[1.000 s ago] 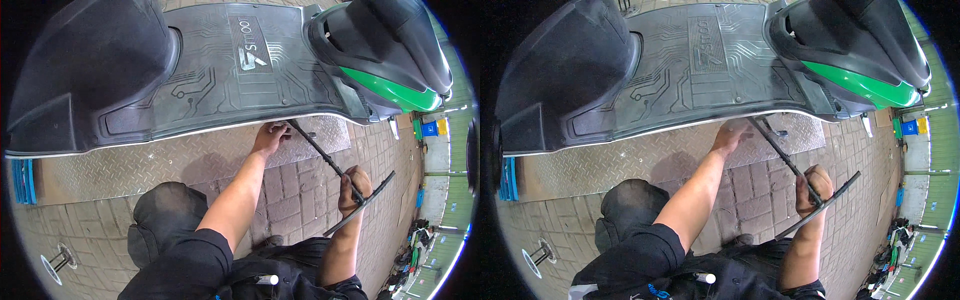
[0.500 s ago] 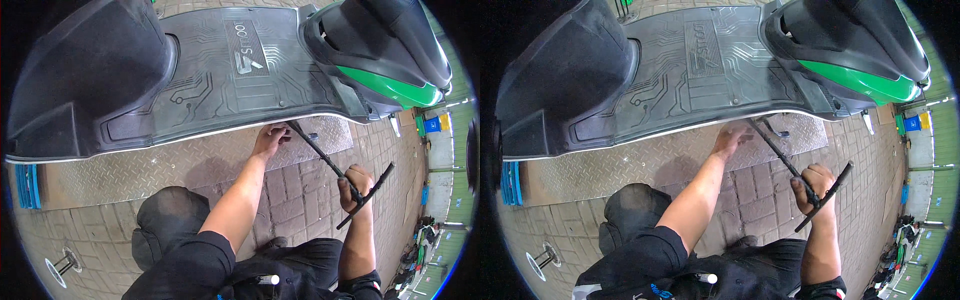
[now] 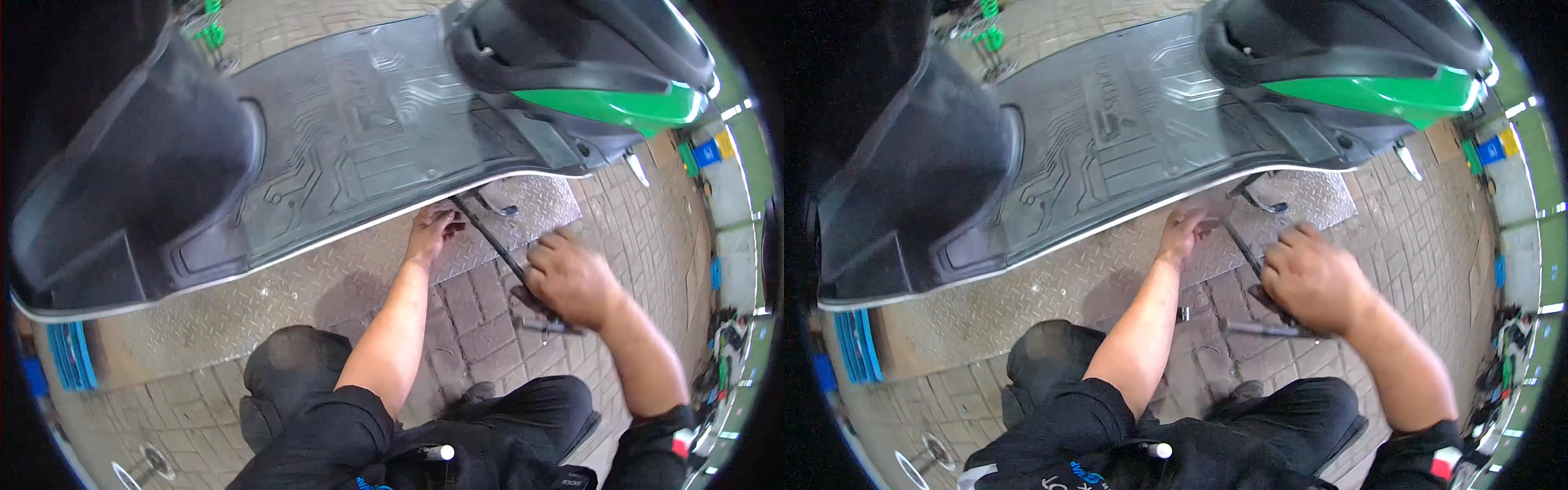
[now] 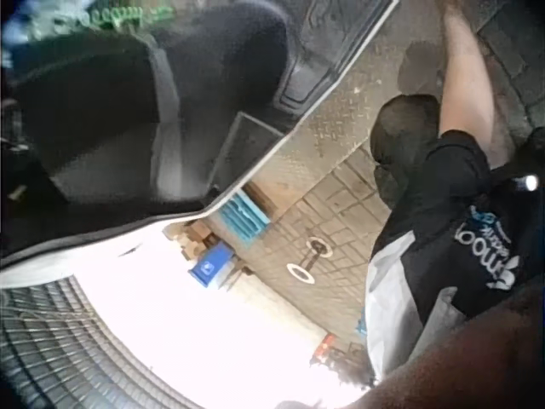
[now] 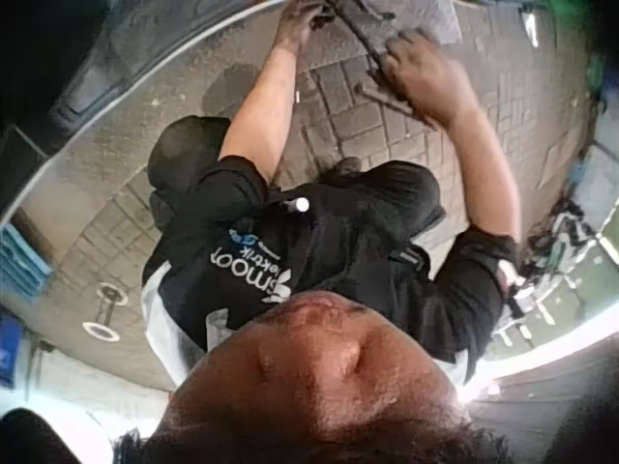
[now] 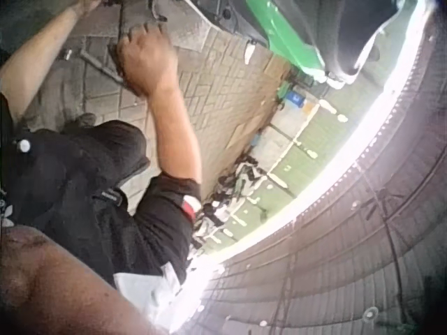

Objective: The person uses a T-handle socket wrench to loosen and remove a bolt from the lower side panel of a green and white electric scooter. They handle the bolt and a small metal bracket after removal.

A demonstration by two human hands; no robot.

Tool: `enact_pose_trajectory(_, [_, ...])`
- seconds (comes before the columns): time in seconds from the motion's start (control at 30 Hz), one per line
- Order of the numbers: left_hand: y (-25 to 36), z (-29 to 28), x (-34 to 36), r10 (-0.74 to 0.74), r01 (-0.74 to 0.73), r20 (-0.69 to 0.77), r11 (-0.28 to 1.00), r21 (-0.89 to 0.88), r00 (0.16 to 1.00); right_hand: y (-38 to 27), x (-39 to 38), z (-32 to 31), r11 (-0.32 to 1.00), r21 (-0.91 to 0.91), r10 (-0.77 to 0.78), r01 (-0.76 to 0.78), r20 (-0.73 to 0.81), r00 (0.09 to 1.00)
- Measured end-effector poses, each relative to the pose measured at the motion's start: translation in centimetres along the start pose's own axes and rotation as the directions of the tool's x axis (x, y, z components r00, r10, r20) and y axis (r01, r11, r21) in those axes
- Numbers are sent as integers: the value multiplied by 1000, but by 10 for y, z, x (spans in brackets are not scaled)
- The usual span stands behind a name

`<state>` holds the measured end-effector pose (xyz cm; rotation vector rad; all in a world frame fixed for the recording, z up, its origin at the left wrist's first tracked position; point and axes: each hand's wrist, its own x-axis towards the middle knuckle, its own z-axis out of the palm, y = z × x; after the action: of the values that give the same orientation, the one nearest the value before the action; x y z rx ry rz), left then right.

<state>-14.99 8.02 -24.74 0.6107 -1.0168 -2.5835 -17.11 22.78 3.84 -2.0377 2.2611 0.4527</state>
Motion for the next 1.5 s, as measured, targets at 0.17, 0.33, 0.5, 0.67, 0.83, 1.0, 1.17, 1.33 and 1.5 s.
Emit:
enact_pose_trajectory(0.17, [-10, -15, 12, 90, -73, 88, 980, -184, 992, 6, 18, -24, 991, 7, -134, 134, 0, 991])
enact_pose_trajectory(0.33, [3, -5, 1, -49, 49, -20, 999, 8, 999, -9, 1, 17, 991, 130, 49, -30, -149, 988])
enact_pose_trajectory(0.5, [23, -19, -4, -107, 121, -63, 943, 309, 992, -28, -10, 40, 940, 280, 252, -197, -175, 952])
enact_pose_trajectory(0.67, [21, -47, 16, -79, 148, -270, 958, 247, 960, -32, 0, 40, 893, 393, 288, -221, -121, 950])
enact_pose_trajectory(0.83, [3, -52, 40, 18, 39, 213, 965, -259, 977, -28, -7, 35, 896, 394, 264, -207, -96, 960])
enact_pose_trajectory(1.0, [2, -41, 44, 8, 36, 222, 981, -191, 975, -28, -11, 35, 818, 476, 371, -323, -9, 928])
enact_pose_trajectory(1.17, [5, -47, 47, 95, -75, 183, 991, -110, 979, -29, -13, 22, 337, 829, 541, -446, 217, 813])
enact_pose_trajectory(1.33, [-1, -49, 46, 109, -103, 121, 993, -53, 987, -17, -13, 60, 198, 970, 300, -138, 74, 951])
enact_pose_trajectory(1.5, [7, -39, 38, 74, -63, 132, 994, -90, 988, -13, -23, 84, -553, 826, 82, 109, -77, 994])
